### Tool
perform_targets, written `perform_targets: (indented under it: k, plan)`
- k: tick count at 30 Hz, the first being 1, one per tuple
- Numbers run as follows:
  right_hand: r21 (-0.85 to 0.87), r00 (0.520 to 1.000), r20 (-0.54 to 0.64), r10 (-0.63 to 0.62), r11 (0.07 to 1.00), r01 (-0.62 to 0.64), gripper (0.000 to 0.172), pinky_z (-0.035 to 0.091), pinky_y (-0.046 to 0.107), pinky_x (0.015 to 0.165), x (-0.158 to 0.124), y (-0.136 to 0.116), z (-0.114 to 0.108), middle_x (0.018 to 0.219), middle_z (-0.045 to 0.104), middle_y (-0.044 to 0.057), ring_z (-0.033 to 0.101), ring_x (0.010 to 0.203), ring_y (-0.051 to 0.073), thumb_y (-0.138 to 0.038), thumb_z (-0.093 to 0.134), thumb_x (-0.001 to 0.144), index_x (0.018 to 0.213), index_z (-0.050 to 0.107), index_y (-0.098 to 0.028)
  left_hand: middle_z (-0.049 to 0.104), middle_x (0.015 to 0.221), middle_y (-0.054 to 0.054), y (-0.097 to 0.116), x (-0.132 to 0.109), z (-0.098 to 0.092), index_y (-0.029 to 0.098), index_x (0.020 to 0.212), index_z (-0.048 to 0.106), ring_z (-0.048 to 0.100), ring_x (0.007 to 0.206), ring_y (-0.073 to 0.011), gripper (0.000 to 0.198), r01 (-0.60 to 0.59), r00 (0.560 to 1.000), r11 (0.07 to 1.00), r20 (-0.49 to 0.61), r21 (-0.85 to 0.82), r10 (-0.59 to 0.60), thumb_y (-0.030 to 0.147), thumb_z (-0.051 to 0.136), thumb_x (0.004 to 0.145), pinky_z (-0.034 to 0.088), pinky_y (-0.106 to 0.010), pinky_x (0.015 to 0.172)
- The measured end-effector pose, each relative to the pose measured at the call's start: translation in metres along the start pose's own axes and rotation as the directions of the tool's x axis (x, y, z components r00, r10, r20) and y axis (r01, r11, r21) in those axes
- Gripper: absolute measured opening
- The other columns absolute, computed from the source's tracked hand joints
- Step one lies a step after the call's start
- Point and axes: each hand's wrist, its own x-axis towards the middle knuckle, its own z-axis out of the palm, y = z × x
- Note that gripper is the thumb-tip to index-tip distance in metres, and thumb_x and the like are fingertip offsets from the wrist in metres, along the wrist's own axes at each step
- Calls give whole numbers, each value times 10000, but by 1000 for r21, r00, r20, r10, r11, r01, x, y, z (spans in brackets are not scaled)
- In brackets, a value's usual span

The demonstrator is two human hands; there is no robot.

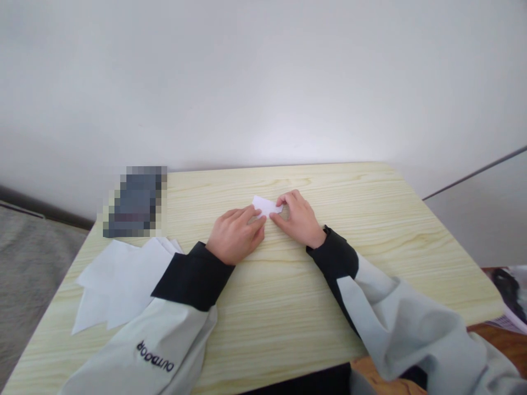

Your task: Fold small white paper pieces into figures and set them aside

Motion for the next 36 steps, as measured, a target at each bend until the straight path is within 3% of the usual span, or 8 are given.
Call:
perform_targets:
  k: [9,15,18,26,32,36]
  plan:
    - [196,996,92,1,980,-19,196,444,321,728,6,7,-7,929,486,61,496,787,173,-134,519,713,902,502,-185,679,1008,-48,-3,-5,1,219,910,689,655,856,-205,222,1,1000,1000,-9,25,-1,246,480,842,533,-348,734]
    - [71,999,9,34,997,-35,233,426,381,822,3,0,-1,946,504,73,511,894,221,-327,609,729,882,490,-197,676,1027,-61,-1,-2,1,215,941,687,651,877,-210,233,-11,1000,999,-8,45,11,249,479,841,527,-343,747]
    - [34,999,29,40,999,-41,212,417,398,856,2,-1,-1,969,502,82,512,931,233,-287,592,739,904,498,-192,675,1028,-59,-1,-1,1,215,930,687,652,869,-206,225,-11,1000,999,-7,49,11,249,483,840,527,-340,748]
    - [139,995,102,2,990,-16,285,443,358,822,4,5,-7,993,470,82,508,928,202,-133,489,730,1010,488,-183,681,1034,-52,-3,-5,3,206,922,683,645,940,-212,230,-16,1000,1000,-11,26,16,239,468,846,534,-345,777]
    - [36,1000,23,3,999,-4,270,421,405,871,1,1,-2,1004,504,95,510,963,239,-324,573,744,960,504,-176,674,1073,-67,-4,-4,4,193,1016,664,613,1033,-237,259,-45,999,999,8,-20,45,222,476,839,523,-377,841]
    - [8,1000,27,3,1000,-3,235,426,393,863,1,0,-2,1009,513,89,521,954,233,-291,565,753,957,515,-183,677,1094,-46,-5,-5,6,176,990,667,601,1066,-239,250,-46,999,998,-3,-53,46,221,472,839,526,-373,857]
